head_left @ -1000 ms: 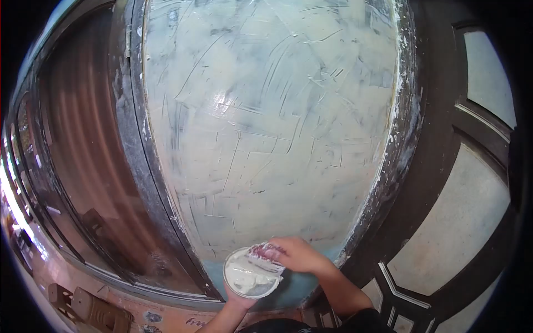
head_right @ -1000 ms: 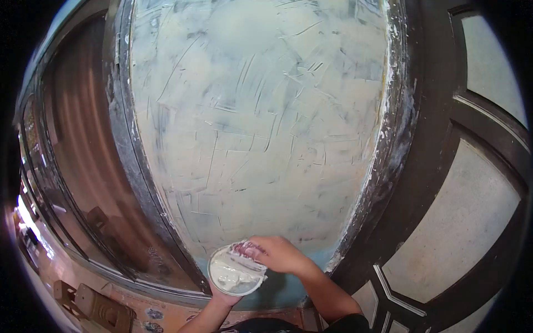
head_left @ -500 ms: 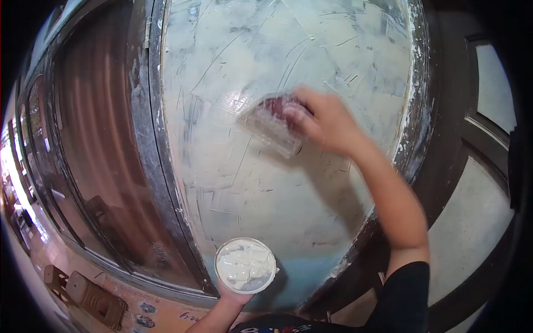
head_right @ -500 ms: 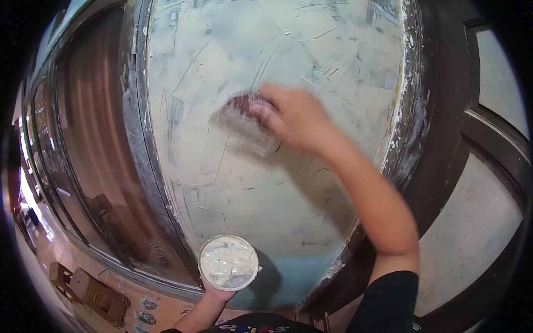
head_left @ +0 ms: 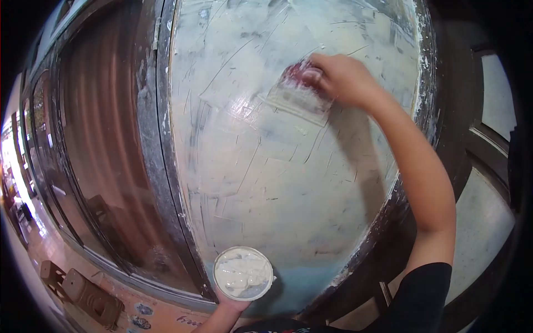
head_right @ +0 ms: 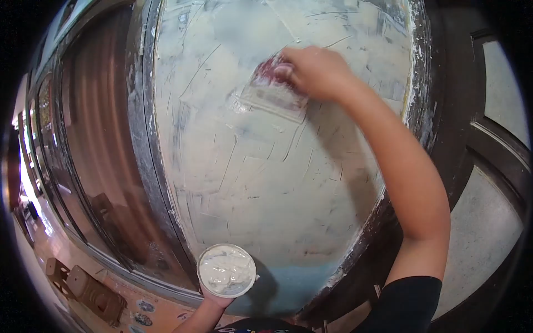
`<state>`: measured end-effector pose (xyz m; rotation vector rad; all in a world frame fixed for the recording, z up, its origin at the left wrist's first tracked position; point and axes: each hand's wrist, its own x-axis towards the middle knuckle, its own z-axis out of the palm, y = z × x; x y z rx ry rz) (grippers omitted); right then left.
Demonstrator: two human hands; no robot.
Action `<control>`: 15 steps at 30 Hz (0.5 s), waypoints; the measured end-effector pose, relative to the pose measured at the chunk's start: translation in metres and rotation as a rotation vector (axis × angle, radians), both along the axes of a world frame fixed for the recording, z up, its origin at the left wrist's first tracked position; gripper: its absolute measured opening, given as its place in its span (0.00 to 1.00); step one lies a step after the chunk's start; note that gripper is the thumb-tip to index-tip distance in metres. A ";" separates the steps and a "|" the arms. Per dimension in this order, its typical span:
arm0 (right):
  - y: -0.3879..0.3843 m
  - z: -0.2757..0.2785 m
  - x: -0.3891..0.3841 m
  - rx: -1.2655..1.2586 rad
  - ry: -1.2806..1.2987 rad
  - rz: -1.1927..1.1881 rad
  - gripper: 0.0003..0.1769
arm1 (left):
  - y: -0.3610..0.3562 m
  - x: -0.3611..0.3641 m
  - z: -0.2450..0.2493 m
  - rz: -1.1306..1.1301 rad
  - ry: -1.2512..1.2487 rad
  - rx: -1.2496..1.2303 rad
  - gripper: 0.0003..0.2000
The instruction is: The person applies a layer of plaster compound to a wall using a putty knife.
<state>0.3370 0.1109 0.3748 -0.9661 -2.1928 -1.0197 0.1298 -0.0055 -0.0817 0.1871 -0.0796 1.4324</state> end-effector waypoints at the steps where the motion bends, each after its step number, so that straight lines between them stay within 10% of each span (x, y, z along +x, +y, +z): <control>1: 0.006 0.022 0.019 0.086 0.103 0.003 0.19 | 0.000 0.000 0.000 0.008 0.004 0.013 0.32; 10: -0.001 0.076 0.070 0.290 0.331 0.300 0.19 | 0.003 0.000 -0.009 0.050 0.217 -0.041 0.34; 15: 0.001 0.040 0.000 0.266 0.164 -0.122 0.19 | 0.009 0.004 -0.007 -0.017 0.196 -0.018 0.34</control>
